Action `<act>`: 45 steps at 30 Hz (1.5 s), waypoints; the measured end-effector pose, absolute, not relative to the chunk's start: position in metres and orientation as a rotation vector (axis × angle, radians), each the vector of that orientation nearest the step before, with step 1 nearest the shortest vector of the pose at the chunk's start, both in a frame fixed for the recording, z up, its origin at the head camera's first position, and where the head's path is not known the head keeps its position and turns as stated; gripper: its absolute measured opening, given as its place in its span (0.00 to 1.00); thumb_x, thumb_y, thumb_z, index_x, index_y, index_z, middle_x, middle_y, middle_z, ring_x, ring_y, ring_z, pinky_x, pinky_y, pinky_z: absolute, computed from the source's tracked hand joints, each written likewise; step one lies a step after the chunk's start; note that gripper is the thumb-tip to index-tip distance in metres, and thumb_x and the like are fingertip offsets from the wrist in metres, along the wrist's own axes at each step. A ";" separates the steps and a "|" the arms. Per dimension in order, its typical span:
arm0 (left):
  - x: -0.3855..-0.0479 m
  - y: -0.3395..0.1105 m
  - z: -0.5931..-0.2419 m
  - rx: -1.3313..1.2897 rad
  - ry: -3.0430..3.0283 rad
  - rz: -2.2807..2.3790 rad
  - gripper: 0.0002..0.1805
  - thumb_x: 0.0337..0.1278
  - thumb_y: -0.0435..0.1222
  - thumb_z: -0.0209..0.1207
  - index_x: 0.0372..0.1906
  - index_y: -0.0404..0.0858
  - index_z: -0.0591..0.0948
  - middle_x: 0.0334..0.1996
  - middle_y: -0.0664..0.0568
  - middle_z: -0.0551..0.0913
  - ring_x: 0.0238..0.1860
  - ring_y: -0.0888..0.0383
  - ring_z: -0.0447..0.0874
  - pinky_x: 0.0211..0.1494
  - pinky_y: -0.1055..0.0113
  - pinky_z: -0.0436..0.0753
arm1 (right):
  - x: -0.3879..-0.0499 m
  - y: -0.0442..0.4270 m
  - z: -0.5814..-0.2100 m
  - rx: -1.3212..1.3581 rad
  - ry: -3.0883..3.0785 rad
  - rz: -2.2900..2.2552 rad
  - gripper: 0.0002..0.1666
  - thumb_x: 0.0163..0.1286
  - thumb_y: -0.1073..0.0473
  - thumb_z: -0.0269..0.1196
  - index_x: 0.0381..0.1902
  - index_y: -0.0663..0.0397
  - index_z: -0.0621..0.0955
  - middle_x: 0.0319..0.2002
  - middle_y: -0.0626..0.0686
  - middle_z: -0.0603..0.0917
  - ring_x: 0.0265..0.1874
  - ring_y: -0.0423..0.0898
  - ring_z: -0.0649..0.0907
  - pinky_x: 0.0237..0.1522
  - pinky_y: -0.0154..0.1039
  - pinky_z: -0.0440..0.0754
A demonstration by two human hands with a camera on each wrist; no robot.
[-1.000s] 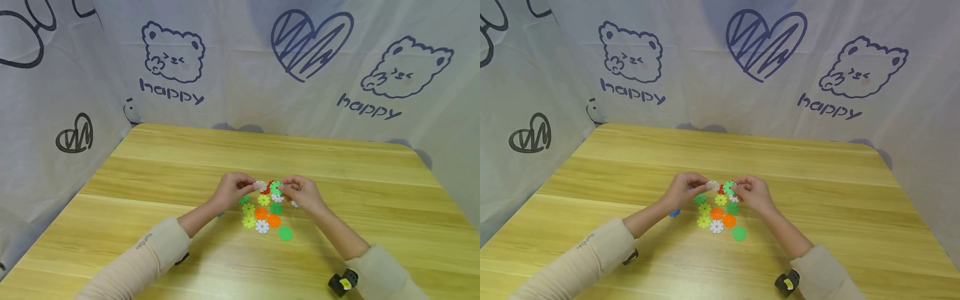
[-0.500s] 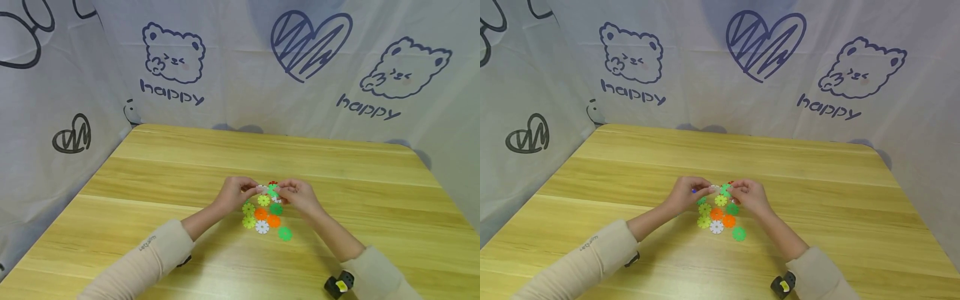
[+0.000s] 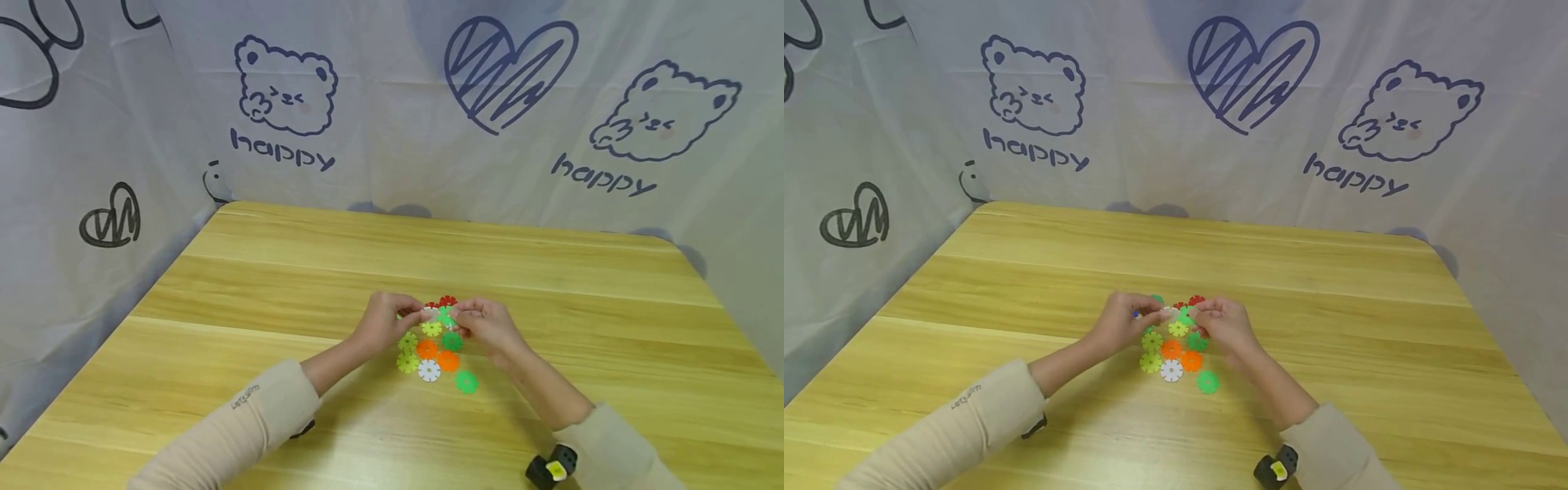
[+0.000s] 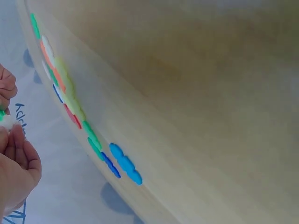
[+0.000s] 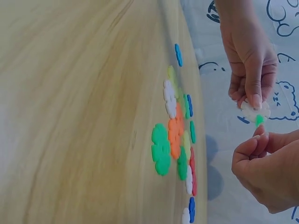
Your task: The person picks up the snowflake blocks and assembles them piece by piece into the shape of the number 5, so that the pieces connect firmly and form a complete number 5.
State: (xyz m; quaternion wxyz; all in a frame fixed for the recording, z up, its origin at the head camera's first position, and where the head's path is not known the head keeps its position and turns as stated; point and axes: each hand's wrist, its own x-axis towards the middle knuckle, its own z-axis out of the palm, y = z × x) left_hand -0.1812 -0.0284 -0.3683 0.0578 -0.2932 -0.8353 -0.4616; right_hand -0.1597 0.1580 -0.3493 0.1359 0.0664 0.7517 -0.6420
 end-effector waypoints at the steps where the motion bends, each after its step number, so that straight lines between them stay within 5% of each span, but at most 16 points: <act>1: -0.180 -0.028 -0.369 -0.891 -2.529 -1.406 0.06 0.53 0.29 0.61 0.29 0.29 0.85 0.27 0.42 0.87 0.26 0.53 0.85 0.28 0.80 0.80 | -0.160 0.158 -0.350 0.193 2.178 -1.855 0.12 0.69 0.66 0.53 0.45 0.70 0.73 0.25 0.43 0.77 0.27 0.39 0.76 0.33 0.28 0.77; 21: -0.186 -0.030 -0.368 -0.954 -2.539 -1.421 0.06 0.53 0.29 0.61 0.30 0.29 0.85 0.28 0.41 0.86 0.27 0.51 0.85 0.28 0.81 0.80 | -0.160 0.153 -0.351 0.236 2.148 -1.857 0.10 0.70 0.66 0.51 0.45 0.68 0.71 0.25 0.45 0.77 0.26 0.39 0.75 0.31 0.27 0.75; 41: -0.198 -0.037 -0.362 -0.812 -2.604 -1.479 0.08 0.56 0.32 0.60 0.34 0.29 0.84 0.28 0.42 0.86 0.27 0.47 0.83 0.25 0.78 0.78 | -0.161 0.175 -0.351 0.009 2.328 -1.783 0.20 0.68 0.58 0.57 0.49 0.71 0.74 0.29 0.43 0.82 0.30 0.39 0.80 0.35 0.31 0.81; 45: -0.199 -0.042 -0.360 -0.814 -2.629 -1.480 0.09 0.56 0.32 0.60 0.34 0.28 0.84 0.29 0.41 0.86 0.28 0.46 0.83 0.26 0.78 0.78 | -0.157 0.178 -0.357 -0.095 2.466 -1.717 0.18 0.67 0.59 0.58 0.47 0.69 0.76 0.34 0.49 0.83 0.31 0.39 0.79 0.35 0.31 0.81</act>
